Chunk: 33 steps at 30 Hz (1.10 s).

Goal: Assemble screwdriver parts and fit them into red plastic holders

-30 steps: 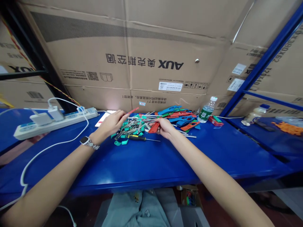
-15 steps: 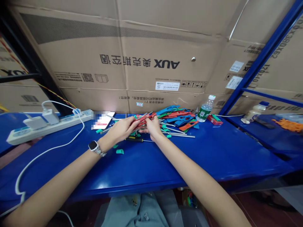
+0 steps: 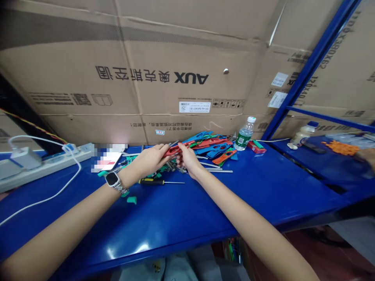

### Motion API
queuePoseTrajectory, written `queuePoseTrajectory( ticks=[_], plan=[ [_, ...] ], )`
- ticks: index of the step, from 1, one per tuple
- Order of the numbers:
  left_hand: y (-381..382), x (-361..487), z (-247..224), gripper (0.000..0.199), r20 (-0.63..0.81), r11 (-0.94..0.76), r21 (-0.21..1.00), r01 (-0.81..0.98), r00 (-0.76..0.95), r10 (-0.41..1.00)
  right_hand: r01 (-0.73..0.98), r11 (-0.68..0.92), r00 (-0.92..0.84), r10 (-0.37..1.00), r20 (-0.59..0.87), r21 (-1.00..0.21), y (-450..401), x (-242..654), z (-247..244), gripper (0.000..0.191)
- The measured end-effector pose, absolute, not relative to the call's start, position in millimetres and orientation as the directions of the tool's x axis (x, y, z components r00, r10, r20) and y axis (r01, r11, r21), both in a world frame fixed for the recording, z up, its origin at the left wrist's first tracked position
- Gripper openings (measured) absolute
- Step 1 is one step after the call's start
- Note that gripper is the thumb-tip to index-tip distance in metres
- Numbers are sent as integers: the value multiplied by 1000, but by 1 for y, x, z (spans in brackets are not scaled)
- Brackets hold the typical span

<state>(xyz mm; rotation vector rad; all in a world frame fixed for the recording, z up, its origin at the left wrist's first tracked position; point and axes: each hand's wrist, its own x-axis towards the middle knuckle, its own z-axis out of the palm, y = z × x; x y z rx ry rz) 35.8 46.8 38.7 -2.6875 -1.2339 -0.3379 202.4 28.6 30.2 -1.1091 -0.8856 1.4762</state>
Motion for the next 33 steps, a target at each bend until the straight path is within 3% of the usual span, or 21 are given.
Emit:
queuePoseTrajectory(
  ticks=[5, 9, 15, 17, 21, 23, 27, 33],
  plan=[
    [55, 71, 46, 25, 285, -683, -23, 730, 660, 696, -308, -85, 34, 994, -100, -948, 37, 224, 22, 40],
    [67, 86, 51, 41, 368, -744, 51, 667, 680, 634, -316, -3, 140, 989, -49, -949, 41, 244, 20, 38],
    [98, 99, 42, 42, 429, -836, 195, 513, 722, 543, -407, -118, 118, 977, -180, -906, 40, 277, 30, 38],
    [108, 113, 40, 43, 444, -822, 201, 533, 698, 561, -433, -78, 170, 971, -167, -898, 38, 290, 35, 36],
    [126, 152, 39, 41, 431, -801, 87, 592, 702, 566, -374, 266, 546, 837, 21, -888, 38, 314, 38, 29],
    [133, 172, 38, 37, 411, -786, -22, 618, 722, 556, -333, 344, 620, 782, 71, -878, 42, 320, 35, 27],
    [141, 198, 30, 33, 384, -723, -132, 678, 707, 593, -278, 307, 588, 804, 92, -910, 48, 319, 23, 21],
    [136, 193, 20, 43, 447, -706, -89, 703, 661, 602, -118, 327, 452, 859, 242, -938, 49, 309, 11, 13]
  ],
)
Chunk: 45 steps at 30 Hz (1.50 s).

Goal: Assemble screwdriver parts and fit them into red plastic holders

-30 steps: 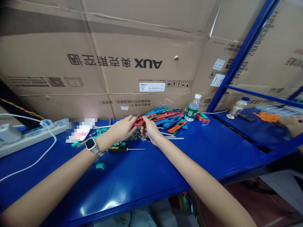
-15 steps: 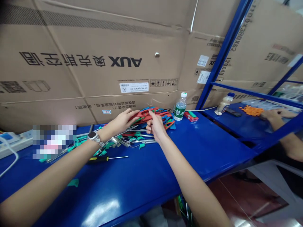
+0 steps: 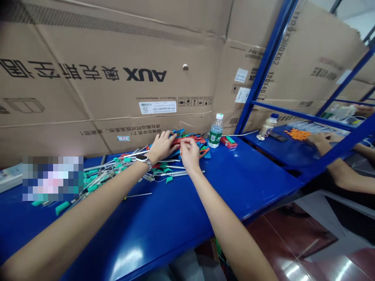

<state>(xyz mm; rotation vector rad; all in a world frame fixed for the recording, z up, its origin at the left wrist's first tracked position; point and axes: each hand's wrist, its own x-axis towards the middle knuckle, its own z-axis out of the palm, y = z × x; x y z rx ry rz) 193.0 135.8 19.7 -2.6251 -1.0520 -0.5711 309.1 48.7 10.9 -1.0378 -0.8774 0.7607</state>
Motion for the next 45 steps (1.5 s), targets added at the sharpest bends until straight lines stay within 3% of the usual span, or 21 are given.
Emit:
queuePoseTrajectory(
  ticks=[5, 9, 14, 16, 19, 22, 25, 30, 34, 36, 39, 42, 45],
  plan=[
    [116, 144, 35, 35, 547, -762, 2, 648, 637, 543, 95, 371, 279, 881, 383, -924, 40, 293, 2, 17],
    [77, 72, 42, 27, 620, -819, 117, 562, 603, 503, 234, 368, 65, 917, 393, -900, 24, 269, -5, 18],
    [3, -16, 17, 26, 599, -749, 259, 610, 506, 620, 522, 479, -207, 874, 440, -705, -2, 234, -10, 10],
    [-18, -35, 2, 27, 532, -721, 243, 649, 532, 658, 598, 546, -318, 833, 452, -586, -9, 220, -10, 9],
    [-28, -44, -14, 38, 420, -703, 118, 702, 606, 676, 643, 603, -420, 793, 441, -471, -13, 202, -11, 11],
    [-17, -42, -17, 39, 409, -687, -44, 725, 640, 650, 661, 590, -413, 802, 431, -464, -10, 192, -12, 11],
    [-1, -38, -9, 38, 441, -681, -105, 724, 648, 621, 665, 551, -340, 825, 452, -505, 1, 188, -5, 12],
    [24, -29, 7, 37, 554, -676, 16, 737, 556, 620, 816, 400, -238, 890, 388, -418, 53, 178, 30, 17],
    [33, -25, 6, 37, 639, -674, 134, 726, 457, 619, 921, 309, -274, 947, 168, -238, 110, 163, 56, 18],
    [32, -29, 3, 35, 641, -686, 167, 708, 451, 621, 928, 307, -296, 951, 85, -211, 135, 155, 62, 11],
    [29, -38, -1, 33, 617, -710, 191, 678, 480, 624, 928, 316, -322, 947, 2, -198, 162, 145, 63, 27],
    [30, -43, -2, 33, 608, -715, 195, 672, 489, 626, 921, 330, -338, 941, -1, -206, 179, 135, 59, 37],
    [34, -43, -3, 32, 599, -715, 188, 673, 498, 627, 876, 402, -382, 915, 126, -265, 187, 128, 51, 37]
  ],
)
